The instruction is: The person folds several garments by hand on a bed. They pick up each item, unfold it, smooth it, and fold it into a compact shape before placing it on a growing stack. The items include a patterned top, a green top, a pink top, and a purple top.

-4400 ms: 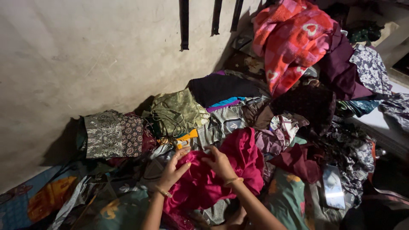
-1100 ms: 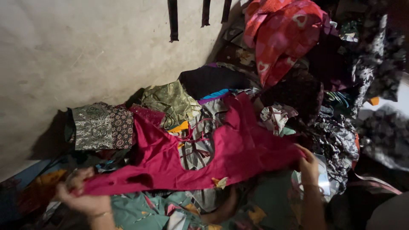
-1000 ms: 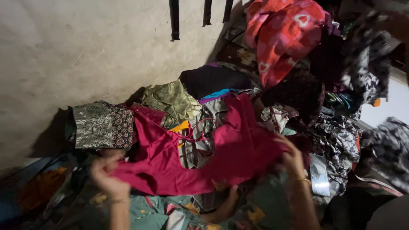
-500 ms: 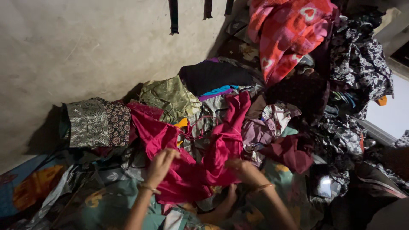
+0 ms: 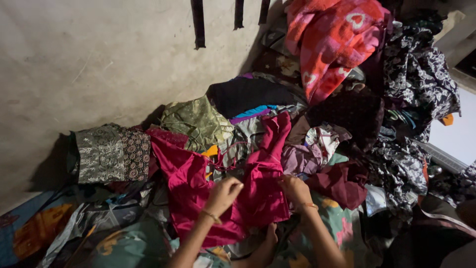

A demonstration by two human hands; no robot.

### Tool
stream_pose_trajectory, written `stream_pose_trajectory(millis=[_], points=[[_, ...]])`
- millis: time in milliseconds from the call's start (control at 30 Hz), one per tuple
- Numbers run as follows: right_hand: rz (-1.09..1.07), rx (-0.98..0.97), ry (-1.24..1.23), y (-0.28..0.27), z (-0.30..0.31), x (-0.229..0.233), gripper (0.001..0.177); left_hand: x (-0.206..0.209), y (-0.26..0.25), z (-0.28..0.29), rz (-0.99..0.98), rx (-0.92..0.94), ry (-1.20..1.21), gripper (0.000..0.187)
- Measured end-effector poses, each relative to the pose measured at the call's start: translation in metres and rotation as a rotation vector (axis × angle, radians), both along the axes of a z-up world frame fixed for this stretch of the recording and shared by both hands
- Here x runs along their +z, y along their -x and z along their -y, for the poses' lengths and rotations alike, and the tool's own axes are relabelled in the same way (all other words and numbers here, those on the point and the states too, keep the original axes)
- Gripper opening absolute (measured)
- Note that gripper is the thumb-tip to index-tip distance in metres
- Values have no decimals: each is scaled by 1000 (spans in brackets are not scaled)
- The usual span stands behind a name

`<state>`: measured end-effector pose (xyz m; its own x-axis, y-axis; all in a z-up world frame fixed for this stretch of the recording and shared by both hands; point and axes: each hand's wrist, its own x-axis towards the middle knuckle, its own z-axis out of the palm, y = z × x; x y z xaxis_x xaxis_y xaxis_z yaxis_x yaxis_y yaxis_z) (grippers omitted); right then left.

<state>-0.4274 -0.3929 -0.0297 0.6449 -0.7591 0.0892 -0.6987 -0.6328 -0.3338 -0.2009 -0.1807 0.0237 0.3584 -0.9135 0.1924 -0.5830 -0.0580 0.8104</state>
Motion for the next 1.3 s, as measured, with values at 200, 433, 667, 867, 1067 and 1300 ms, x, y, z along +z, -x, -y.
stream_pose_trajectory(millis=[200, 433, 667, 867, 1067, 1300], points=[[296, -30, 8, -3, 13, -43, 23, -3, 32, 73, 290, -16, 74, 16], [129, -39, -132, -30, -8, -80, 24, -78, 64, 176, 712, 39, 298, 26], [810, -83, -600, -45, 10, -94, 29, -58, 69, 182, 345, -52, -24, 16], [1513, -242, -1693, -47, 2, -106, 27, 10, 97, 99, 140, 45, 183, 13], [1633, -444, -1720, -39, -14, -106, 27, 24, 123, 45, -40, 39, 308, 14], [1534, -431, -1696, -60, -44, -81, 25, -1, 155, 10, -224, -154, 204, 20]])
